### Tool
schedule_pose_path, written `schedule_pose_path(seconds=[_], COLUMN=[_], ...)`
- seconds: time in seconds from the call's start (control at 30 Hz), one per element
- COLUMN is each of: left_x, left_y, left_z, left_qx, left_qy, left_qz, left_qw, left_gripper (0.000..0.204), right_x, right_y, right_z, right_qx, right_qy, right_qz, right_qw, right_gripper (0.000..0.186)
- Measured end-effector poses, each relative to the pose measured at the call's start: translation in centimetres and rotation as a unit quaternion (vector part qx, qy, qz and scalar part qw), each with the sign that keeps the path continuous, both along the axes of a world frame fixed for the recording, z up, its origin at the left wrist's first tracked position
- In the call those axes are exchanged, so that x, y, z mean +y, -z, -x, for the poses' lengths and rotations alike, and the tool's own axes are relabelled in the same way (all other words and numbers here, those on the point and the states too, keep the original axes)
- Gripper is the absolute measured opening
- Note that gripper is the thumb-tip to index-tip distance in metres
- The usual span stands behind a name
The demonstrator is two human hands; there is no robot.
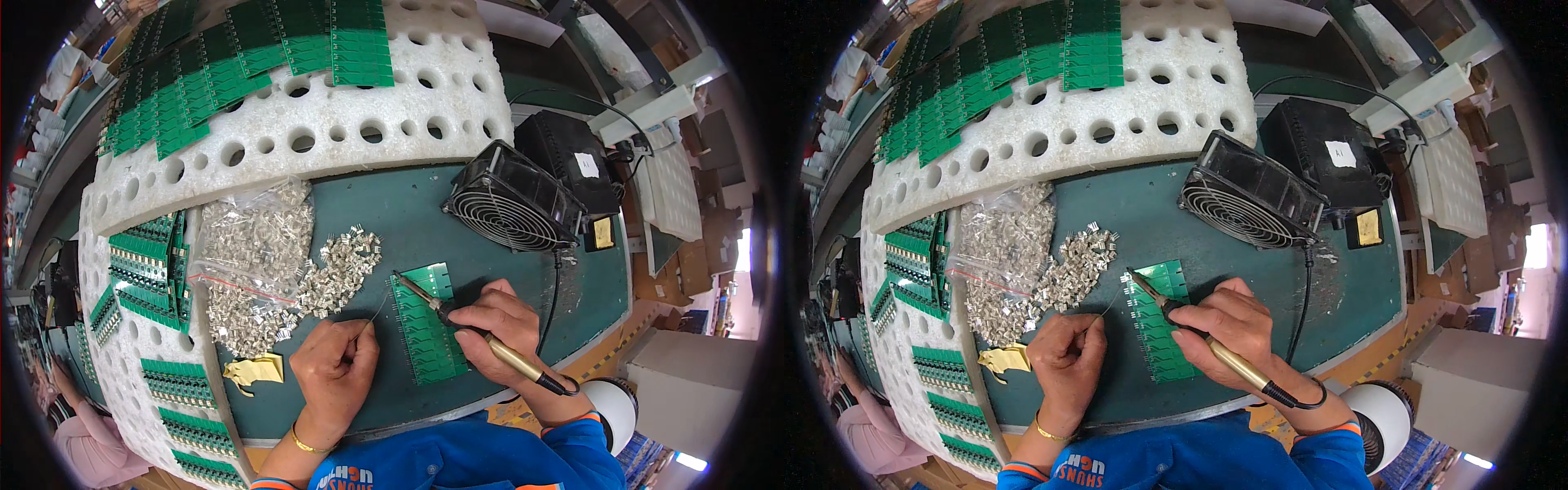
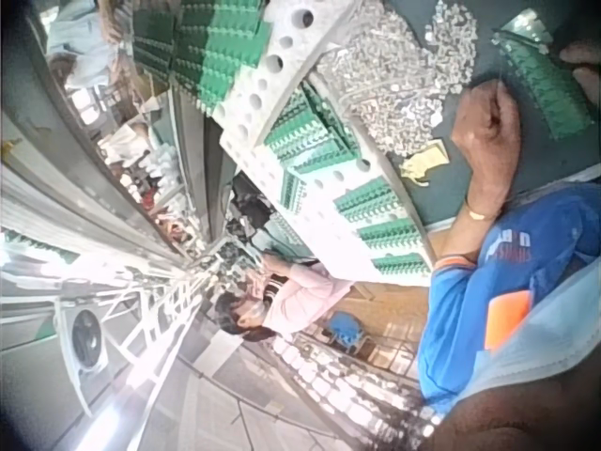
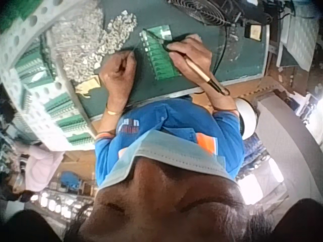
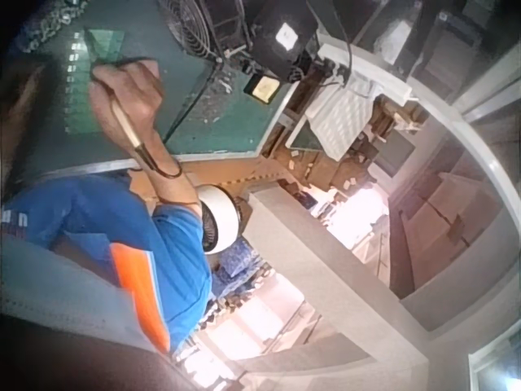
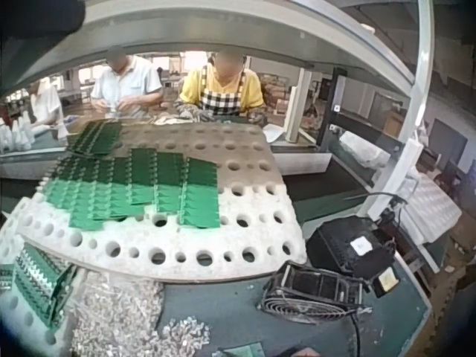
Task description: The person solders small electronic components onto a green circuit board using a soldering iron, holds up the board, and solders components onto another circuit board.
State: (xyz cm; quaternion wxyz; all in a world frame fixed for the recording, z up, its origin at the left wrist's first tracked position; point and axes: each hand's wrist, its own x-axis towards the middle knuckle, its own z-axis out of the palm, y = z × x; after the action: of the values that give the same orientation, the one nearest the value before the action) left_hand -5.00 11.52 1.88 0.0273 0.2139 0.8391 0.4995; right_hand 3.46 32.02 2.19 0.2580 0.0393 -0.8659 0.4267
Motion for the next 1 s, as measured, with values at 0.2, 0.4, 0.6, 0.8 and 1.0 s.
schedule_pose_path(seconds=[0.2,0.4,0.6,0.8,1.0], left_x=[0.0,0.0,0.0,-0.1,0.2], left_y=[0.0,0.0,0.1,-0.1,-0.2], left_z=[0.0,0.0,0.0,0.0,-0.4], left_qx=[0.001,-0.002,0.002,0.000,-0.016], left_qy=[0.003,0.003,0.002,0.004,-0.009], left_qz=[-0.005,0.001,-0.004,-0.001,-0.011], left_qw=[1.000,1.000,1.000,1.000,1.000], left_gripper=[0.008,0.008,0.008,0.008,0.006], right_x=[0.0,0.0,0.3,0.5,-0.1], right_y=[0.1,-0.2,-0.3,-0.9,-0.8], right_z=[0.0,0.0,-0.3,-0.8,-2.1], right_qx=[0.002,0.003,0.010,0.011,0.014], right_qy=[-0.006,-0.005,0.006,0.018,0.022], right_qz=[0.003,-0.005,-0.004,0.007,0.028], right_qw=[1.000,1.000,1.000,1.000,0.999], right_gripper=[0.025,0.025,0.025,0.020,0.016])
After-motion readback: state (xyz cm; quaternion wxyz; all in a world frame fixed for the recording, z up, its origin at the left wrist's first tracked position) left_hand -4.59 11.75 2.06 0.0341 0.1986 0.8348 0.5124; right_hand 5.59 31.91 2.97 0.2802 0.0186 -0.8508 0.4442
